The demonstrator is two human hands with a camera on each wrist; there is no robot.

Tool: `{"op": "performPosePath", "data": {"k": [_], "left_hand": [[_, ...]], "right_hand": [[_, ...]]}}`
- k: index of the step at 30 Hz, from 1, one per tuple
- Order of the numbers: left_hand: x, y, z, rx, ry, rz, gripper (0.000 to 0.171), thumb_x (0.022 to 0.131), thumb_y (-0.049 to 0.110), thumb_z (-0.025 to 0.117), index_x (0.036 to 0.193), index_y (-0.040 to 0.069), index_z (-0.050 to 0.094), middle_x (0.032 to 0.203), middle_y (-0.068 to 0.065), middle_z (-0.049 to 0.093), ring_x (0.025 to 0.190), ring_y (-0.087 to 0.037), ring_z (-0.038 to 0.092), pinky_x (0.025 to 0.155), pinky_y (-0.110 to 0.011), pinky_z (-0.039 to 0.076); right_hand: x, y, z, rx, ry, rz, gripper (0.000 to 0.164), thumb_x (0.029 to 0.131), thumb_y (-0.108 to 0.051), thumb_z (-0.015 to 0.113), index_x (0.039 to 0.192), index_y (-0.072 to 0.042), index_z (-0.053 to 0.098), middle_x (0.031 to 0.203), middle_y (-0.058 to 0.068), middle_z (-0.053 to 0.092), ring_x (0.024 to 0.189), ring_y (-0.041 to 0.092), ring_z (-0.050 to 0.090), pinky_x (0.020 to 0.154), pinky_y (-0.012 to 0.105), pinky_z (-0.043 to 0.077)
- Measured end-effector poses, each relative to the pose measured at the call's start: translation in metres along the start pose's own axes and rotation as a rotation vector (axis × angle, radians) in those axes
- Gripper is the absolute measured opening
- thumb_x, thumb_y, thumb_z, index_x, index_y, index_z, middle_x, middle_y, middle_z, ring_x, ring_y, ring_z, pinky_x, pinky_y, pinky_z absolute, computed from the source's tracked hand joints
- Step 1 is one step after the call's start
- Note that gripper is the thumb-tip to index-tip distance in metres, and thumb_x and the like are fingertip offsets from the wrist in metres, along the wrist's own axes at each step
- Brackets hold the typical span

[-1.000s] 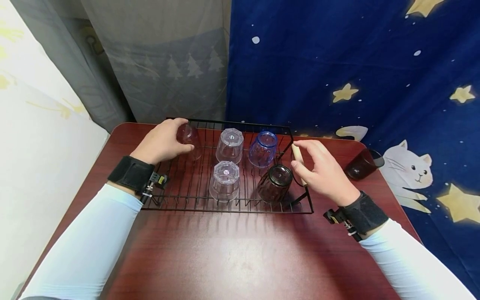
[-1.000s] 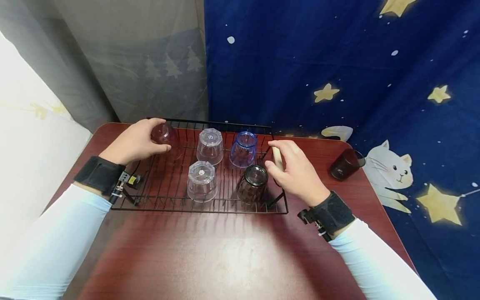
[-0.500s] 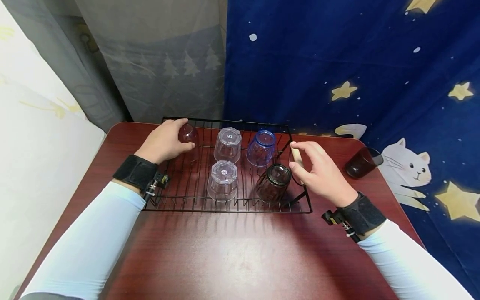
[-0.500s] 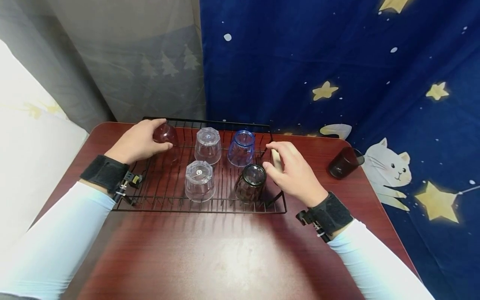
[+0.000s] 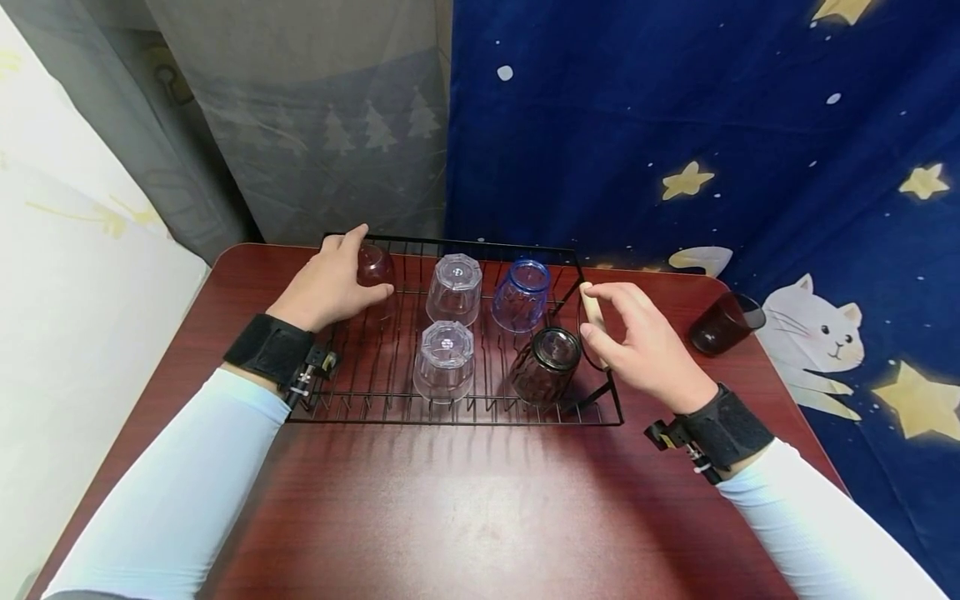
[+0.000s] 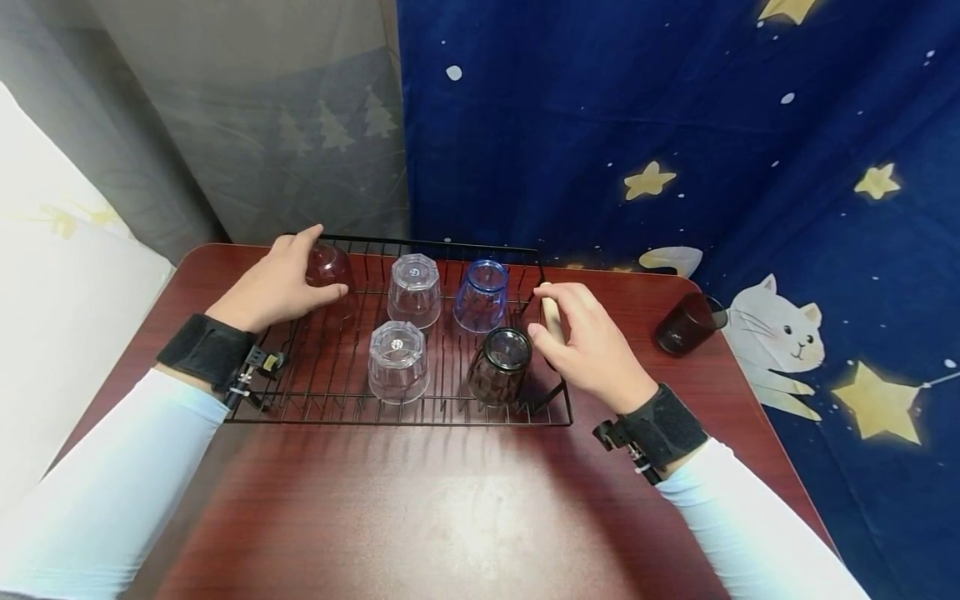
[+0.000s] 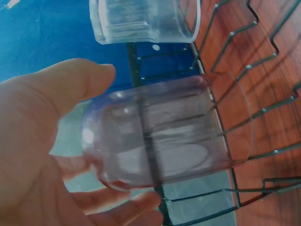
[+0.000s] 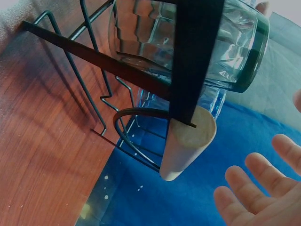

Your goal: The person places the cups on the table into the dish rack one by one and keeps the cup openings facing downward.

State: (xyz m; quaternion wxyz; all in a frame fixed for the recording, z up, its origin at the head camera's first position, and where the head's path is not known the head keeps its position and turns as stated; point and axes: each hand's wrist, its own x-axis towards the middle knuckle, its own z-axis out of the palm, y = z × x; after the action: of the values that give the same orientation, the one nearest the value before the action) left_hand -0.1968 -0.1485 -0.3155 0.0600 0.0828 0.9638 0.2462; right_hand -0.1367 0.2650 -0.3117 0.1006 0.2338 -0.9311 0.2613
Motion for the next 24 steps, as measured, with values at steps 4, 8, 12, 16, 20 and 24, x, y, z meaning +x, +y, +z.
{"op": "performPosePath", "data": {"k": [4, 8, 12, 16, 20, 24], "left_hand": [[-0.006, 0.005, -0.002, -0.018, 0.065, 0.033, 0.091, 0.094, 0.044, 0.063, 0.161, 0.008, 0.014, 0.158, -0.029, 0.021, 0.140, -0.051, 0.033, 0.106, -0.064, 0.038], [-0.013, 0.010, -0.002, -0.044, 0.114, 0.085, 0.084, 0.094, 0.045, 0.063, 0.159, 0.009, 0.024, 0.158, -0.025, 0.027, 0.143, -0.047, 0.031, 0.109, -0.062, 0.035], [-0.022, 0.015, 0.000, -0.068, 0.172, 0.149, 0.078, 0.094, 0.045, 0.063, 0.156, 0.009, 0.033, 0.156, -0.020, 0.035, 0.143, -0.041, 0.033, 0.112, -0.060, 0.032], [-0.032, 0.023, 0.002, -0.079, 0.220, 0.225, 0.072, 0.094, 0.044, 0.063, 0.153, 0.009, 0.040, 0.154, -0.018, 0.038, 0.143, -0.037, 0.036, 0.111, -0.060, 0.032], [-0.041, 0.033, 0.005, -0.135, 0.209, 0.296, 0.069, 0.095, 0.040, 0.063, 0.152, 0.009, 0.041, 0.154, -0.016, 0.038, 0.144, -0.032, 0.036, 0.113, -0.054, 0.034], [-0.049, 0.038, 0.008, -0.177, 0.160, 0.319, 0.066, 0.097, 0.040, 0.062, 0.152, 0.011, 0.040, 0.154, -0.011, 0.040, 0.144, -0.026, 0.036, 0.114, -0.050, 0.035]], "right_hand": [[0.004, -0.003, -0.001, -0.002, -0.011, 0.023, 0.047, 0.096, -0.025, 0.066, 0.139, -0.009, 0.055, 0.137, 0.013, 0.054, 0.130, 0.029, 0.048, 0.103, 0.053, 0.040], [0.008, -0.009, -0.003, -0.009, -0.018, 0.028, 0.048, 0.097, -0.029, 0.066, 0.138, -0.010, 0.054, 0.139, 0.012, 0.053, 0.131, 0.028, 0.048, 0.105, 0.053, 0.040], [0.013, -0.016, -0.004, -0.005, -0.013, 0.016, 0.047, 0.097, -0.031, 0.066, 0.138, -0.011, 0.055, 0.139, 0.010, 0.053, 0.131, 0.026, 0.048, 0.105, 0.052, 0.040], [0.018, -0.020, -0.004, 0.005, -0.010, 0.003, 0.047, 0.097, -0.029, 0.066, 0.139, -0.010, 0.055, 0.138, 0.011, 0.054, 0.130, 0.027, 0.049, 0.104, 0.052, 0.040], [0.022, -0.020, -0.002, 0.020, -0.019, -0.001, 0.048, 0.097, -0.029, 0.066, 0.140, -0.011, 0.055, 0.139, 0.011, 0.054, 0.131, 0.027, 0.048, 0.106, 0.051, 0.039], [0.028, -0.021, 0.001, 0.033, -0.033, -0.004, 0.049, 0.097, -0.031, 0.066, 0.141, -0.013, 0.054, 0.141, 0.009, 0.053, 0.131, 0.026, 0.048, 0.108, 0.050, 0.038]]}}
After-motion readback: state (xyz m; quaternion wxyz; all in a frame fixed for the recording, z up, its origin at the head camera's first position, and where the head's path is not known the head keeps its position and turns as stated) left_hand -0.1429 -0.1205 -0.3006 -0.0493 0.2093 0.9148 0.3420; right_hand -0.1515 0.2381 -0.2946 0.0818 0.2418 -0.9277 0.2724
